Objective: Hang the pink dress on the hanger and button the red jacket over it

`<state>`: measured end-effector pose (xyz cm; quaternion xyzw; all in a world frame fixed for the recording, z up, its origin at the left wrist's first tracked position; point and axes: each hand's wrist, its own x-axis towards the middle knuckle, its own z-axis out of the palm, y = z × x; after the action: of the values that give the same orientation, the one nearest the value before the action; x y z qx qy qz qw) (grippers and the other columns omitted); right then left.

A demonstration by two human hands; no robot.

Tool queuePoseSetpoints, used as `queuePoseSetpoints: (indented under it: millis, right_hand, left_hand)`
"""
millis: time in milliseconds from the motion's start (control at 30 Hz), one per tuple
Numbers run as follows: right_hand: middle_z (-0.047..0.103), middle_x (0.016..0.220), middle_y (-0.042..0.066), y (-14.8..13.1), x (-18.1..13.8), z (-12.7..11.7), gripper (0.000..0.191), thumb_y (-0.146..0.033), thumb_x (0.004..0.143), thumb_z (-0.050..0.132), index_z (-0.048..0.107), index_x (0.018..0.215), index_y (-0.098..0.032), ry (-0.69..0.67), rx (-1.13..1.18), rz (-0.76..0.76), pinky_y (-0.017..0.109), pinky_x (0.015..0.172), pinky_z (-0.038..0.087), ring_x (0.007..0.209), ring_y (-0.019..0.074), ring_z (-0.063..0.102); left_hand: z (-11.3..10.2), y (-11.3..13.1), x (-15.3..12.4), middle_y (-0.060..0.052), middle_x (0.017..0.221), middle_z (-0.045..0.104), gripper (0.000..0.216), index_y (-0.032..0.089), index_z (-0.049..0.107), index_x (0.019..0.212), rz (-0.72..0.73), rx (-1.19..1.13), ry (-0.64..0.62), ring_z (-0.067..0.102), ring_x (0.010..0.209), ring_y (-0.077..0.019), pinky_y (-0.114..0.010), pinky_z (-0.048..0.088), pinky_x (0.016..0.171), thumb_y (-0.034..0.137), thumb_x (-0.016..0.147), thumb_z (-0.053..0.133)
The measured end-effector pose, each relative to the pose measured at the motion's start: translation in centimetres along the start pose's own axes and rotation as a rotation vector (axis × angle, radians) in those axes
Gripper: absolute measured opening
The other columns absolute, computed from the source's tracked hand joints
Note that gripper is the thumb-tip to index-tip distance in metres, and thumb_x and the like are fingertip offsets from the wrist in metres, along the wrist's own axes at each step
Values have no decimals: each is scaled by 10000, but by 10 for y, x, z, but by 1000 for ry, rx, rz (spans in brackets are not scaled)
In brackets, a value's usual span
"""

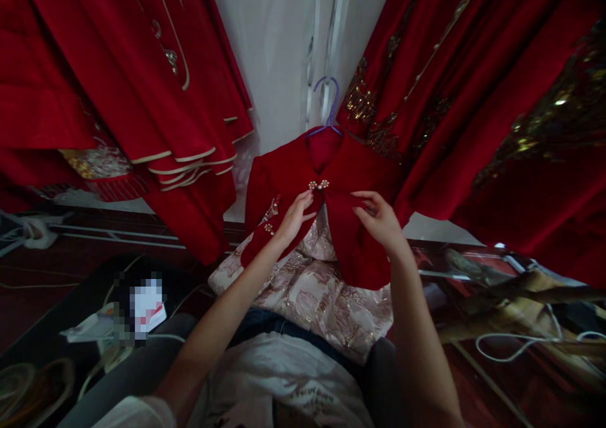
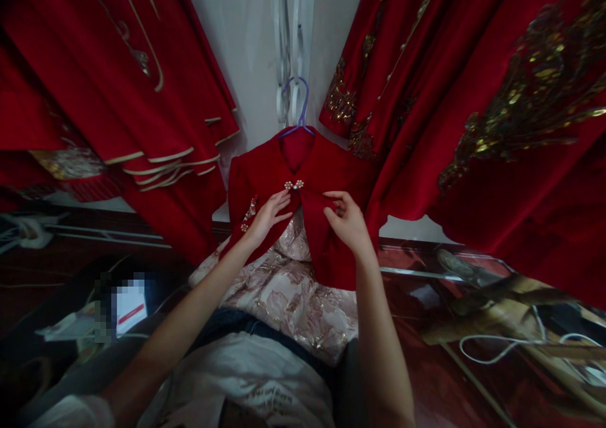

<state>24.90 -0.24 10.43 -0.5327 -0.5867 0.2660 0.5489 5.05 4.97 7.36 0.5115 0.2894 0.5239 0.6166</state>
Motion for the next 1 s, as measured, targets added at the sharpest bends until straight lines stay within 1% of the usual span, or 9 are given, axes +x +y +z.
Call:
queuePoseSetpoints:
  millis: [33, 100, 200, 267, 333, 467, 600, 833, 1000]
  right_hand:
    - [660, 926, 37, -10, -2, -3, 306, -268, 753, 644, 586, 1048, -213, -1, 72, 18, 288, 740, 524, 808, 146, 624]
    - [661, 949, 31, -32, -10, -5, 308, -294, 755, 683, 580, 1037, -223, -73, 191, 50, 267, 753, 521, 839, 135, 624]
    - [638, 1035, 30, -55, -21, 1, 365, -302, 713, 759, 607, 1037, -232, -202, 261, 28, 247, 793, 517, 925, 132, 604]
    - [622, 1044, 23, -58, -24, 7, 403, -292, 688, 789, 620, 1050, -238, -279, 301, 13, 238, 785, 520, 910, 123, 595]
    - [615, 1024, 12, -53, -23, 13, 430, -277, 679, 801, 622, 1069, -246, -348, 361, 26, 235, 762, 524, 843, 105, 597]
    - [619, 953, -11, -39, -17, 32, 457, -234, 635, 828, 632, 1047, -245, -403, 446, 95, 234, 770, 528, 767, 82, 601]
    - [634, 834, -28, -29, -14, 56, 470, -205, 567, 853, 639, 985, -227, -382, 440, 133, 255, 800, 531, 763, 96, 616]
    - [712, 798, 29, -2, 6, 97, 458, -241, 465, 868, 664, 868, -163, -207, 423, 242, 325, 800, 546, 732, 146, 663]
    - [714, 764, 38, 8, 28, 132, 318, -206, 525, 815, 674, 804, -147, -100, 220, 123, 296, 741, 544, 696, 145, 657]
  left_hand:
    - [-1, 0, -1, -118, 1363, 541, 365, 219, 565, 1200, 7, -11, 5, 514, 1269, -240, -368, 532, 905, 418, 910, 468]
    - [-6, 1, -2, -133, 1159, 654, 342, 175, 602, 1101, 50, 19, 59, 647, 1047, -220, -349, 559, 807, 416, 901, 465]
    - [-27, 1, -1, -56, 804, 654, 224, 154, 610, 913, 236, 224, 350, 633, 677, -136, -266, 532, 635, 356, 844, 539]
    - [-48, -1, 1, -19, 800, 611, 173, 170, 591, 878, 379, 411, 563, 589, 677, -106, -223, 495, 626, 257, 742, 652]
    - [-67, -5, 3, -7, 846, 595, 312, 176, 562, 891, 389, 514, 632, 574, 714, -96, -212, 481, 656, 163, 627, 728]
    - [-85, -15, 4, 17, 790, 589, 422, 180, 479, 907, 206, 404, 516, 580, 648, -88, -232, 490, 653, 131, 583, 746]
    - [-82, -19, 5, 26, 759, 597, 395, 182, 490, 883, 268, 312, 484, 598, 654, -84, -221, 493, 665, 132, 582, 740]
    - [-81, -19, 6, -7, 737, 668, 242, 165, 604, 802, 287, 261, 437, 644, 708, -114, -250, 512, 730, 195, 602, 738]
    - [-80, -18, 7, -37, 809, 711, 227, 152, 676, 800, 251, 229, 396, 665, 762, -130, -281, 525, 807, 206, 590, 741]
